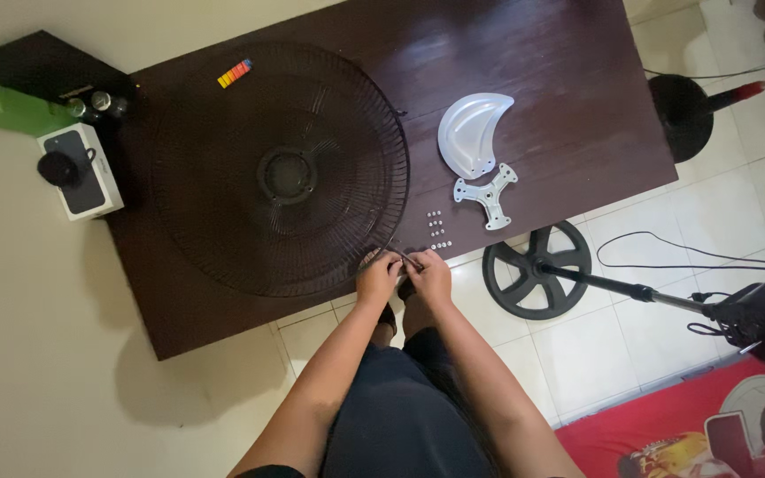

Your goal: The person assembles an electric fan by attaching the front grille to the fan body using a screwdriver and multiple screws. They repeatedly pick up screws from a table, align the grille, and tighten each screw into place.

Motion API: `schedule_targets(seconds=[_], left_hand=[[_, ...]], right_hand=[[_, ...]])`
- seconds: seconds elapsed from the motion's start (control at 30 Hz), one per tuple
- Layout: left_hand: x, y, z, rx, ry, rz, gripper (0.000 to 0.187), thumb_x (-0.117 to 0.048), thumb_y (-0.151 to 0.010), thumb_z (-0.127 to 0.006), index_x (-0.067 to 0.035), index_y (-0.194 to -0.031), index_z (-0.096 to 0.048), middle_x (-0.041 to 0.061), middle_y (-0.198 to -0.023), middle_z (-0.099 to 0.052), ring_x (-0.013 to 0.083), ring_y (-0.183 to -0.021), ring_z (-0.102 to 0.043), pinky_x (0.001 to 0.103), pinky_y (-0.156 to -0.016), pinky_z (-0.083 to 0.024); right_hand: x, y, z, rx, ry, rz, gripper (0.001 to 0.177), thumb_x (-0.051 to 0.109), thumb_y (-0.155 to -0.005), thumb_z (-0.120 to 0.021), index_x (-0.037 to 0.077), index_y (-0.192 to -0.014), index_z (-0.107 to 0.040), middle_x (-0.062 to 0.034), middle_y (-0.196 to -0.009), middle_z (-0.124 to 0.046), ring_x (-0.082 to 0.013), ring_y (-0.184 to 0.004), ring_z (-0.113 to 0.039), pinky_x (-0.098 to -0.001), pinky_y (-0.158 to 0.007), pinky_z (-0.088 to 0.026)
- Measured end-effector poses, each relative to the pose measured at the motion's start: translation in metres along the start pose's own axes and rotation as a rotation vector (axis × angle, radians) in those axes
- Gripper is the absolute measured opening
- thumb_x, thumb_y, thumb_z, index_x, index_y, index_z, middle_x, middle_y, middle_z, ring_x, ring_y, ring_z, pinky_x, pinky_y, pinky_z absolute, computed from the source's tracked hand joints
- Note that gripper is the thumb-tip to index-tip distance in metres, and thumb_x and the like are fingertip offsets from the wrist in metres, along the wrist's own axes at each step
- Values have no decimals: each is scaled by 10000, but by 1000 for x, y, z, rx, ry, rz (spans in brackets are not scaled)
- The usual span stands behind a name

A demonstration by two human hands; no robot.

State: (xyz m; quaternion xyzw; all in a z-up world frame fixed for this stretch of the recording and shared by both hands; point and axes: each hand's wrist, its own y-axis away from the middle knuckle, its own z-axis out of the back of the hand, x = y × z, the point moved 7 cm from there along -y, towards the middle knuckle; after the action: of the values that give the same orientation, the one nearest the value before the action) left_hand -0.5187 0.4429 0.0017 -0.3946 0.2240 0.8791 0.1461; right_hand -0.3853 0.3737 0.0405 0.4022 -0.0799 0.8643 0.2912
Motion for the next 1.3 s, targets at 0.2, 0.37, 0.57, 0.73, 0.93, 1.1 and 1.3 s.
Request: schedule_targets(seconds=[0.2, 0.37, 0.57, 0.73, 0.93, 1.1, 1.3], left_hand=[[-8, 1, 4, -12, -48, -52, 168, -244, -930, -679, -136, -1051, -722, 80, -1031, -736, 341, -958, -688, 457, -817, -545], [-21, 8, 16, -64, -43, -157, 226, -201, -890, -704, -109, -1096, -716, 106, -1079, -731, 352, -1004, -671, 455, -862, -531], [-50, 39, 38, -5, -101, -392, 311, -153, -877, -710, -30, -1160, -667, 154, -1101, -630, 381, -1030, -607, 478, -868, -499], [-102, 56, 32, 98, -95, -668, 215, -128, -876, -719, -57, -1076, -685, 103, -996, -607, 333, -966, -605, 451, -833, -510], [-202, 63, -28, 279, 2, -891, 205, -115, -850, -746, -61, -1039, -687, 104, -989, -614, 330, -972, -613, 449, -843, -510], [-288, 93, -96, 486, 32, -1059, 212, -91, -869, -725, -60, -1071, -669, 116, -1039, -611, 331, -1003, -618, 438, -846, -516], [-367, 128, -181, 667, 6, -1144, 245, -113, -880, -723, -65, -1113, -666, 122, -1049, -614, 342, -1009, -614, 441, -837, -513]], right_hand=[[0, 0, 0, 19, 6, 3, 131, 100, -810, -788, 89, -937, -757, -89, -807, -637, -266, -715, -673, -370, -636, -522], [-3, 3, 3, 8, -101, 59, 156, 77, -824, -791, 42, -958, -720, -110, -799, -617, -253, -695, -623, -354, -634, -511], [-54, 31, 28, -104, -366, -138, 152, 111, -906, -756, -3, -970, -680, -61, -794, -680, -109, -700, -616, -272, -646, -515], [-116, 77, 82, -158, -418, -282, 165, 94, -943, -642, -2, -1062, -705, -55, -807, -682, -108, -721, -608, -259, -673, -510], [-154, 128, 161, -362, -564, -325, 228, 81, -1007, -521, -6, -1163, -663, -52, -902, -682, -110, -804, -641, -244, -755, -545], [-166, 166, 227, -502, -769, -430, 243, 101, -1014, -567, 1, -1222, -646, -59, -924, -683, -106, -792, -623, -251, -644, -486], [-186, 207, 324, -599, -907, -465, 289, 128, -1013, -561, 8, -1271, -608, -89, -907, -704, -129, -677, -680, -237, -582, -520]])
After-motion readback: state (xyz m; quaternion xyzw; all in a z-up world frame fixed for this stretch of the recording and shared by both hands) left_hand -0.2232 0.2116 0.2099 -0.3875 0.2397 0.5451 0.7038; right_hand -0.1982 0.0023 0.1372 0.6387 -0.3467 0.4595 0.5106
